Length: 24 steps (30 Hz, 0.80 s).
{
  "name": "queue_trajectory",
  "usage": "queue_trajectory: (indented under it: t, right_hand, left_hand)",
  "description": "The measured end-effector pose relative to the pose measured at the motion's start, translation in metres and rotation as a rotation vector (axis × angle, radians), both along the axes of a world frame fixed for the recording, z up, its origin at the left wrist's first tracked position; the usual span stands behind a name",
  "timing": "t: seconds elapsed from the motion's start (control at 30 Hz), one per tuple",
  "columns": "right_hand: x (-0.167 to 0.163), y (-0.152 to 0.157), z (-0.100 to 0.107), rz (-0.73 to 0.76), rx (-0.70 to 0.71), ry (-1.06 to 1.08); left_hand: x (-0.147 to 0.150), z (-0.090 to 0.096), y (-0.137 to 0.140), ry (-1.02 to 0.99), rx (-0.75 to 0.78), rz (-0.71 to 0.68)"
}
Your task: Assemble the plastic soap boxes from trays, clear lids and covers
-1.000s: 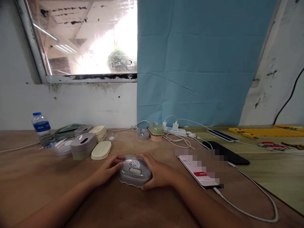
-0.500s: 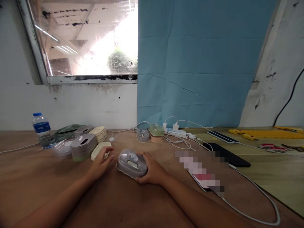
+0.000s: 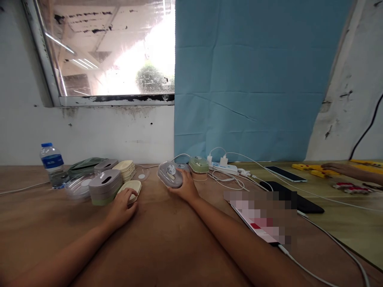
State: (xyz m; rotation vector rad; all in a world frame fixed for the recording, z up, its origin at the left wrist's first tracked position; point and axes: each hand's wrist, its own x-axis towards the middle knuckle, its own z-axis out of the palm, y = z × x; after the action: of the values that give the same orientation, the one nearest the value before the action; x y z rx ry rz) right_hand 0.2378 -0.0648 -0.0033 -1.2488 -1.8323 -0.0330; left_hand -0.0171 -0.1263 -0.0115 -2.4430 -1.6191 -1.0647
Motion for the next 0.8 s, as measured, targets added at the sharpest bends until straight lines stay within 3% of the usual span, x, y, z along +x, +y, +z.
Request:
queue_trajectory:
  t: [0.23, 0.43, 0.8]
  right_hand:
    - [-0.001, 0.043, 0.011, -0.286, 0.019, -0.008]
    - [0.003, 0.061, 0.016, -0.515, -0.036, -0.063]
    - [-0.004, 0.082, 0.027, -0.696, -0.186, -0.188]
  left_hand:
    - [-0.003, -0.001, 0.005, -0.053, -0.058, 0.056]
    - [-0.004, -0.003, 0.007, -0.094, -0.08, 0.165]
    - [-0.006, -0.008, 0.014, -0.13, -0.098, 0.267]
